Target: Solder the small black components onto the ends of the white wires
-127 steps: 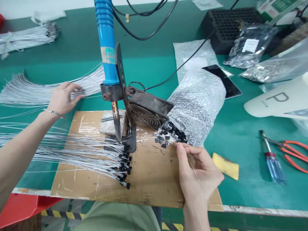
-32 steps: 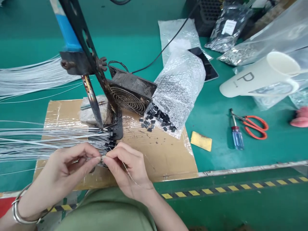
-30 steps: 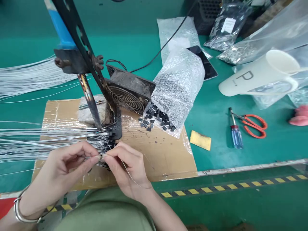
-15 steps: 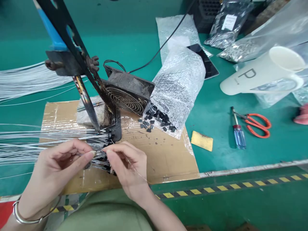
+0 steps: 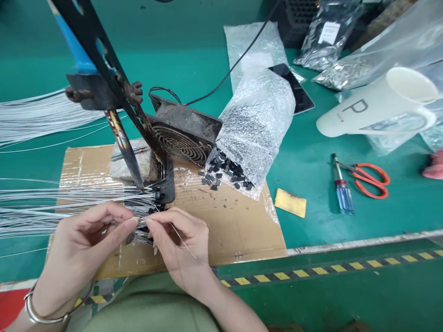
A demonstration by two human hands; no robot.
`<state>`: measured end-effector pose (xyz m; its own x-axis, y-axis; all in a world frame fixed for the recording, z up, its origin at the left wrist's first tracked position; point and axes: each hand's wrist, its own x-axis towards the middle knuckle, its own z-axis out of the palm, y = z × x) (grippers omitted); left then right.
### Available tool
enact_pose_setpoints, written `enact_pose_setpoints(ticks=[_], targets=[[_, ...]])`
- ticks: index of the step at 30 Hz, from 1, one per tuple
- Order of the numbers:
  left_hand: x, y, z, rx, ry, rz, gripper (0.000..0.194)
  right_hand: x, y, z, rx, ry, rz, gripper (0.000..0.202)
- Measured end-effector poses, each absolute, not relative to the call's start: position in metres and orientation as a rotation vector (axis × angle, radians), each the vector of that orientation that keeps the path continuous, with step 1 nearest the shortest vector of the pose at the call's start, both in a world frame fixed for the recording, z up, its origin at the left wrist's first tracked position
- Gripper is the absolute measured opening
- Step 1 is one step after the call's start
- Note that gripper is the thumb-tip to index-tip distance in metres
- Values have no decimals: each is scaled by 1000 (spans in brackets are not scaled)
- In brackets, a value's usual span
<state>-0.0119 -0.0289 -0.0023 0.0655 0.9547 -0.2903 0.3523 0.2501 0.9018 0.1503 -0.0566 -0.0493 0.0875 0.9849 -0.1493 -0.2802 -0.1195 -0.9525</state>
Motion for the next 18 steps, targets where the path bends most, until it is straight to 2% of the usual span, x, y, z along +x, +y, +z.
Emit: enact_pose_setpoints(ticks=[9,18], targets=[[-5,-33,3,1258,1582,724,16,151,-54,-52,-1026,-579,1548,16],[-4,-34,3,1223,1537,727,16,147,-53,-50,-948,-533,1628,6]])
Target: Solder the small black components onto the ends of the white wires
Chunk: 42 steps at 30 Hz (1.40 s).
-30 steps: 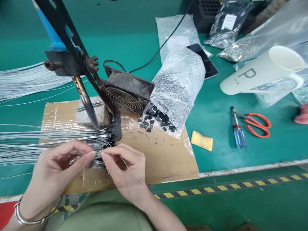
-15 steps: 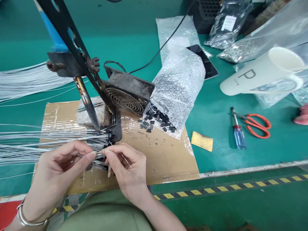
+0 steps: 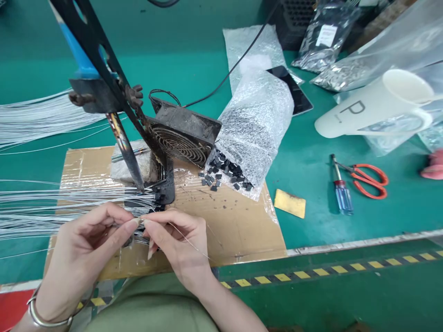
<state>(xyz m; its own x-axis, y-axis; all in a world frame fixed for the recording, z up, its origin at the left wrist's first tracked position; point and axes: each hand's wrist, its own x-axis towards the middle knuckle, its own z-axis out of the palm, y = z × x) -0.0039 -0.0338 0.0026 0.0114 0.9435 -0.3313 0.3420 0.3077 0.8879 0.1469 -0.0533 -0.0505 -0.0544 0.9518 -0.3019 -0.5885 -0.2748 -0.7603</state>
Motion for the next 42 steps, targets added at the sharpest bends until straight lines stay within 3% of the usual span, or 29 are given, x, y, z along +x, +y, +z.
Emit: enact_pose_setpoints(ticks=[20,42], targets=[[-6,-33,4,1281,1489,695,15,156,-47,-50,-970,-385,1848,14],[-1,-46,-22,1356,1597,910,13,139,-50,-53,-931,-244,1745,14]])
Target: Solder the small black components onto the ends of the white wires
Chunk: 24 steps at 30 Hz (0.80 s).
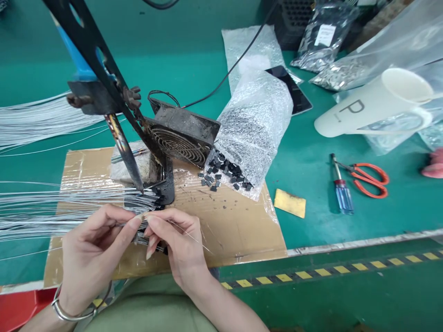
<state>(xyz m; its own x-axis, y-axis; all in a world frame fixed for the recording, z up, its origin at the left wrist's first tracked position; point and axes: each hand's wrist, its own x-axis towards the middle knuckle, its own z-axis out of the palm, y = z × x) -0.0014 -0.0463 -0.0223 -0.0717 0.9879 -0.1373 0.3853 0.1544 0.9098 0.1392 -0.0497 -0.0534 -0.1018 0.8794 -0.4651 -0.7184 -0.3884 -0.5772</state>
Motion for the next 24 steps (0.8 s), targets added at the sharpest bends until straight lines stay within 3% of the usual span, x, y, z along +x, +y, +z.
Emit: enact_pose_setpoints(ticks=[10,24], targets=[[1,-37,-17,1314,1562,968,11,142,-50,-54,-902,-271,1749,19],[-3,-41,-22,1359,1566,963,8,140,-51,-57,-951,-368,1636,9]])
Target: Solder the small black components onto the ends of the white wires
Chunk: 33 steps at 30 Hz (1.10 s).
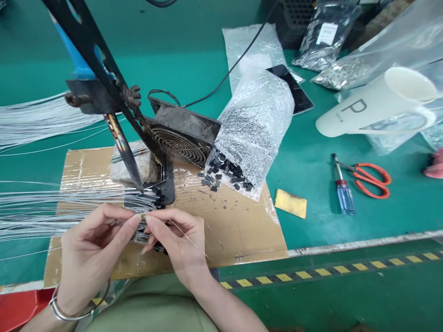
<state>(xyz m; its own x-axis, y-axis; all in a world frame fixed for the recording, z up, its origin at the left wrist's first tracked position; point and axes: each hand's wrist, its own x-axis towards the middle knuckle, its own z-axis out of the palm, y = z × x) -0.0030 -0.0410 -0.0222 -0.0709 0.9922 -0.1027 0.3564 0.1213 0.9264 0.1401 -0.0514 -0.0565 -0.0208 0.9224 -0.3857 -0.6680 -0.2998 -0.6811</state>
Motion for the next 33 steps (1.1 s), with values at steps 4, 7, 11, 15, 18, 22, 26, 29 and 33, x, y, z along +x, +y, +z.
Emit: enact_pose_setpoints(ticks=[4,7,11,15,18,22,26,29,33], targets=[[-2,-42,-21,1366,1587,949,10,143,-51,-55,-983,-393,1641,10],[-3,-44,-21,1381,1612,919,12,148,-50,-54,-988,-400,1687,10],[-8,-45,-23,1485,1556,891,11,154,-48,-54,-945,-377,1782,12],[-10,-44,-26,1551,1545,906,8,158,-47,-55,-931,-404,1795,12],[-9,-43,-26,1537,1567,921,7,157,-48,-55,-926,-419,1781,11],[-6,-44,-29,1527,1573,945,7,154,-49,-55,-925,-383,1768,12],[-5,-47,-34,1513,1601,967,6,148,-51,-54,-916,-300,1741,12],[-4,-48,-36,1492,1613,978,6,141,-52,-55,-903,-257,1713,12],[-3,-46,-32,1444,1612,980,8,143,-54,-57,-934,-335,1683,15]])
